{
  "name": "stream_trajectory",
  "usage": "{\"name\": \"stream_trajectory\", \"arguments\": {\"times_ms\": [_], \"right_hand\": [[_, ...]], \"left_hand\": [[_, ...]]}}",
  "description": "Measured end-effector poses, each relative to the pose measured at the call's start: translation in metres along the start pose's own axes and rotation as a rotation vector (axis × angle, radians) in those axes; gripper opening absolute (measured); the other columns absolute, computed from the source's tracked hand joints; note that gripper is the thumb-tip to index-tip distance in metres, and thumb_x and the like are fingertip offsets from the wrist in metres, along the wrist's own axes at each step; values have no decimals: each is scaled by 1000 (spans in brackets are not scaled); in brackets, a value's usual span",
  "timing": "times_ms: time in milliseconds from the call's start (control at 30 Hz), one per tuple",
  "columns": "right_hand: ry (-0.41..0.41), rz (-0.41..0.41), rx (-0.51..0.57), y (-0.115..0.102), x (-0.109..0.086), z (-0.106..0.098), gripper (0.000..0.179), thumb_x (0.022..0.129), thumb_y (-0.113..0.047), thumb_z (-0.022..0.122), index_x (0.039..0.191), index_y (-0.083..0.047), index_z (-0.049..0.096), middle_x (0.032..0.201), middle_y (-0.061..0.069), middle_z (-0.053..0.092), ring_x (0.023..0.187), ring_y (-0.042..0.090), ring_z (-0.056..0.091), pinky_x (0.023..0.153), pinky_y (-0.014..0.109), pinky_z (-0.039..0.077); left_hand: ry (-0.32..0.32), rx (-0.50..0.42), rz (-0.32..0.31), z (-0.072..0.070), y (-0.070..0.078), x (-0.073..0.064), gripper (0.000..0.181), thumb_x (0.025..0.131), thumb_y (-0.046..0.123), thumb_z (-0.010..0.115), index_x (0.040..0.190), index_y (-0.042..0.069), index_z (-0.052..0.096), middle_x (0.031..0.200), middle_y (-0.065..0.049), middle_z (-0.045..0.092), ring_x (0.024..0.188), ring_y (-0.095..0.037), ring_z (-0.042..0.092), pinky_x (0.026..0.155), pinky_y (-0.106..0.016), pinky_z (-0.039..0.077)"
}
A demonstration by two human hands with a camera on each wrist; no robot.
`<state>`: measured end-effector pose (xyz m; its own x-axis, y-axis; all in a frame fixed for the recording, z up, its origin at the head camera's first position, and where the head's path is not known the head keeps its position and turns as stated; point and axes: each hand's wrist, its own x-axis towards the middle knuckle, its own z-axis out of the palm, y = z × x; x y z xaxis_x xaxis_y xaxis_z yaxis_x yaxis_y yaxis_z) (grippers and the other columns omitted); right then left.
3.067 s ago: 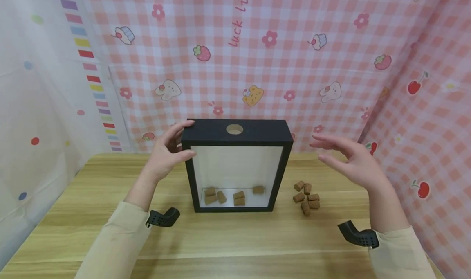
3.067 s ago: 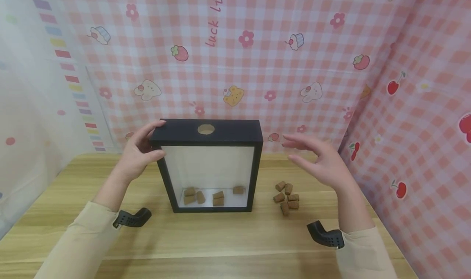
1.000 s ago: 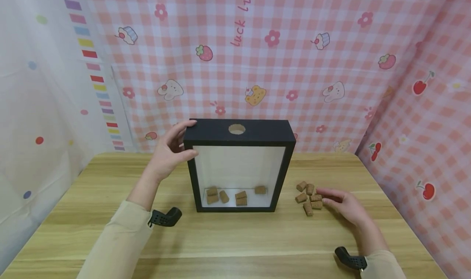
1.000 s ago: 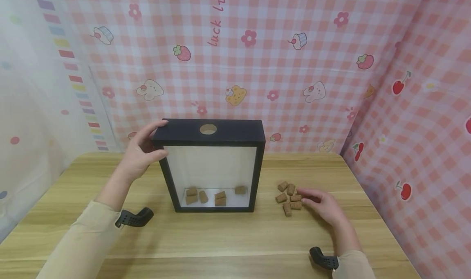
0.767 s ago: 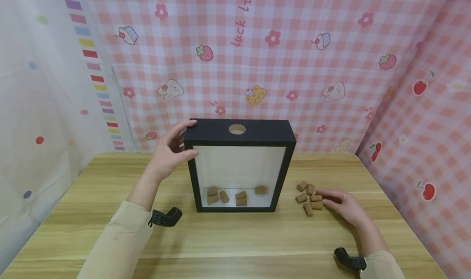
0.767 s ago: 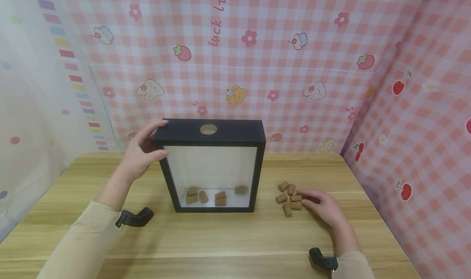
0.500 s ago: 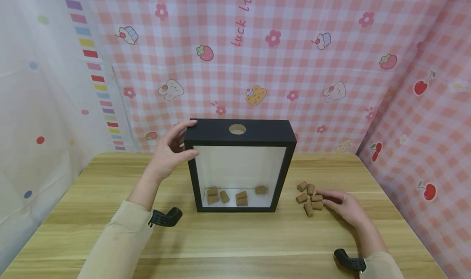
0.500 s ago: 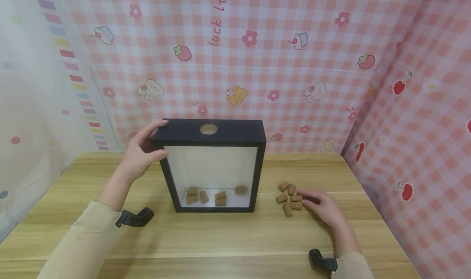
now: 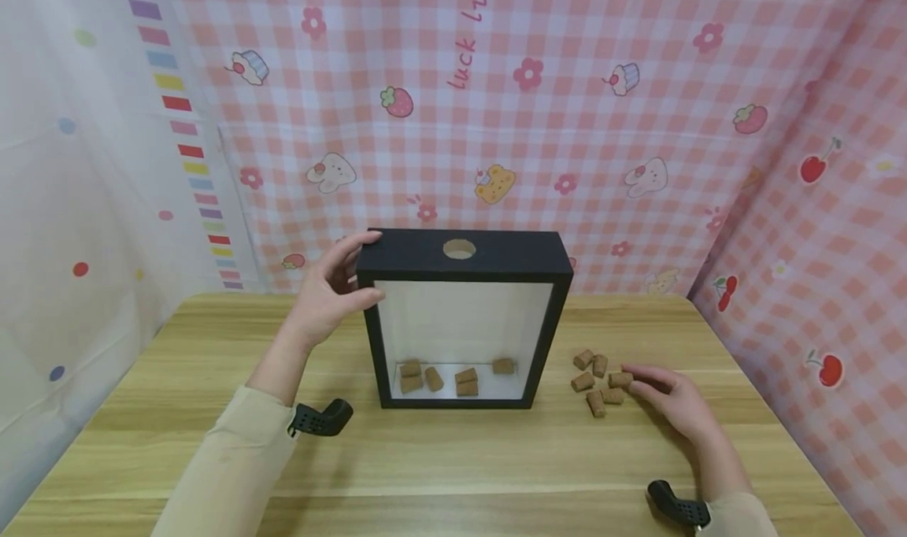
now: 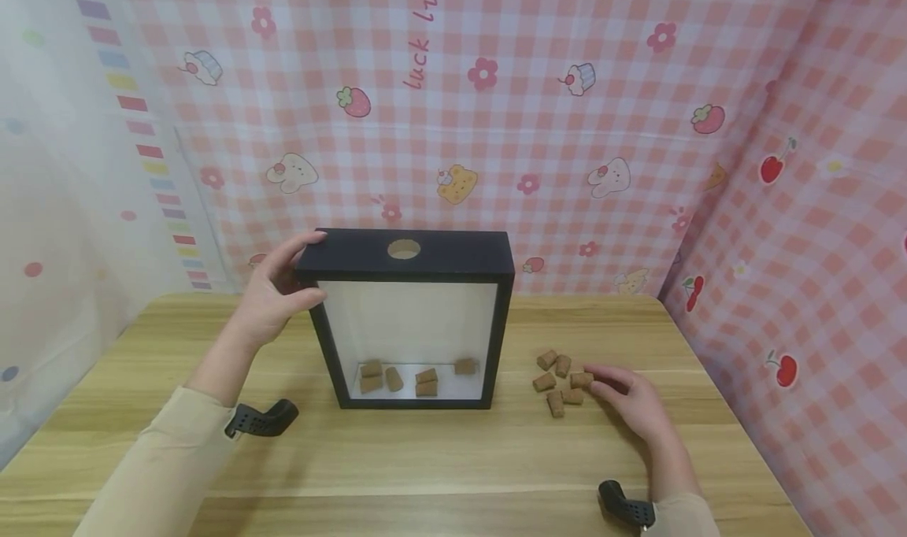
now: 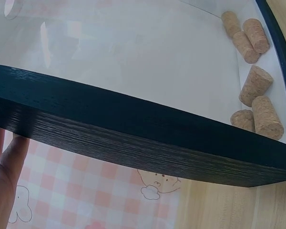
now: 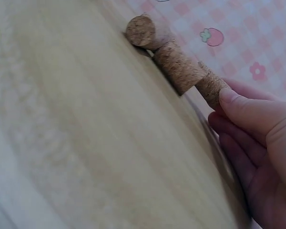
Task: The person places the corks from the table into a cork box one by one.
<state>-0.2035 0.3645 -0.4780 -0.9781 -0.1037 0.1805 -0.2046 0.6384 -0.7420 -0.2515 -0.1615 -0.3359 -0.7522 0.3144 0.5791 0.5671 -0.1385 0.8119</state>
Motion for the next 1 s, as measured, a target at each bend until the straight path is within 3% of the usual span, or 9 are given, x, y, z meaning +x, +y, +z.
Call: {"name": "stream_trajectory", "arguments": {"times_ms": [333, 467, 567, 700, 900, 1000], "right_hand": [[66, -12, 26, 1, -5, -5, 36, 97, -17, 65, 127, 3, 65, 124, 21, 64, 102, -15, 49, 83, 8, 40], [92, -5, 73, 0, -6, -7, 36, 97, -15, 65, 126, 7, 63, 119, 8, 67, 100, -15, 51, 81, 8, 42], [113, 28, 189, -3, -8, -7, 39, 97, -15, 65, 127, 9, 61, 114, -10, 67, 100, -13, 54, 80, 10, 44], [126, 75, 317, -13, -9, -8, 42, 97, -16, 66, 129, 10, 59, 109, -22, 65, 99, -7, 57, 80, 13, 46], [153, -15, 124, -30, -6, -18, 39, 98, -19, 64, 129, 4, 62, 108, -21, 65, 96, -9, 58, 78, 12, 46], [150, -48, 114, -40, -3, -20, 38, 98, -18, 64, 129, 4, 62, 109, -22, 64, 96, -7, 59, 77, 13, 47]], "left_hand": [[1, -5, -7, 0, 0, 0, 68, 83, -12, 69, 144, 14, 52, 131, -5, 61, 113, -21, 60, 82, -28, 50], [5, 1, -11, 0, 0, 0, 68, 83, -12, 69, 144, 14, 52, 131, -4, 61, 114, -21, 60, 83, -29, 50], [6, 3, -11, 1, 0, 0, 68, 83, -12, 69, 144, 14, 52, 131, -4, 62, 114, -21, 60, 83, -29, 50], [6, 5, -10, 1, 0, 0, 68, 83, -12, 69, 144, 14, 52, 131, -4, 62, 113, -21, 60, 83, -29, 51], [3, 7, -7, 1, 0, 1, 68, 83, -12, 69, 144, 13, 52, 131, -4, 62, 112, -21, 61, 82, -28, 50], [2, 6, -6, 0, 0, 1, 68, 83, -12, 69, 144, 13, 52, 131, -5, 62, 112, -21, 61, 83, -28, 50]]}}
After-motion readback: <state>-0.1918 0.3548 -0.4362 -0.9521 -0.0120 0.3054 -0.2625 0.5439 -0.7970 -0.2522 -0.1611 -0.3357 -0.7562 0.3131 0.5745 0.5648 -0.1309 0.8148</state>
